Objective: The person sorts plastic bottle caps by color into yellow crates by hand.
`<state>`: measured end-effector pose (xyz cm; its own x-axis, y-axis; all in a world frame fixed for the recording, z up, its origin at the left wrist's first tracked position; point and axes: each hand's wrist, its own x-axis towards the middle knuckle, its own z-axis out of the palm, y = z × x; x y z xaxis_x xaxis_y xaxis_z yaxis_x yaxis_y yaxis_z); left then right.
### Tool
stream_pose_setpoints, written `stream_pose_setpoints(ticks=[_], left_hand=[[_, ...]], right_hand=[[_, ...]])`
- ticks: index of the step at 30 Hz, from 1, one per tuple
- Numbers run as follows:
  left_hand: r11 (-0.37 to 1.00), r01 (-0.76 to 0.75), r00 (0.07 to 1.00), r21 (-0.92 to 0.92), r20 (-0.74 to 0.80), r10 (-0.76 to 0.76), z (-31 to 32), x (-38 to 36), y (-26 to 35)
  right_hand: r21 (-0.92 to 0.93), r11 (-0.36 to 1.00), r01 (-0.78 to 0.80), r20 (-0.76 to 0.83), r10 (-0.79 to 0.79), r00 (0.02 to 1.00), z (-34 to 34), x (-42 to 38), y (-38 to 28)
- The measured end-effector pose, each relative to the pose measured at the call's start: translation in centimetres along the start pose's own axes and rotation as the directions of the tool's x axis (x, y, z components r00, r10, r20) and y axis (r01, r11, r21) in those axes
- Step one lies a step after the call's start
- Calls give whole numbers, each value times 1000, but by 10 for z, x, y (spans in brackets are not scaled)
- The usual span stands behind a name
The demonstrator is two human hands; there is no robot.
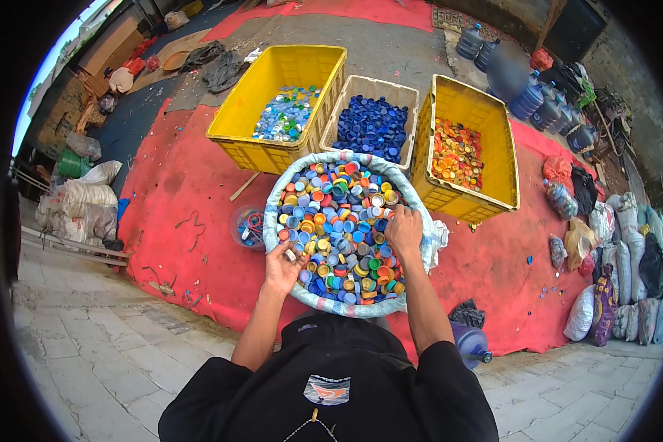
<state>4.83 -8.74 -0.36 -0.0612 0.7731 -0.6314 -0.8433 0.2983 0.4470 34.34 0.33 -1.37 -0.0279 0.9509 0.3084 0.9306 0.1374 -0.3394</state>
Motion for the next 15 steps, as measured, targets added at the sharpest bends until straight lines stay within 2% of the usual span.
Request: stream_pose_setpoints(ticks=[4,7,10,15], left_hand=[[999,33,999,11,1,-33,-2,-4,2],[999,44,999,4,-6,-44,-5,-4,-1],[999,51,999,-15,-7,-51,-4,-4,-1],[995,6,1000,104,5,-7,-1,3,-6]], right_hand=[[-125,992,-30,87,41,995,15,4,4],[-136,990,-42,155,63,986,18,6,5],[-185,983,7,116,14,993,17,4,2],[-98,991,-89,193,106,975,9,2,-1]])
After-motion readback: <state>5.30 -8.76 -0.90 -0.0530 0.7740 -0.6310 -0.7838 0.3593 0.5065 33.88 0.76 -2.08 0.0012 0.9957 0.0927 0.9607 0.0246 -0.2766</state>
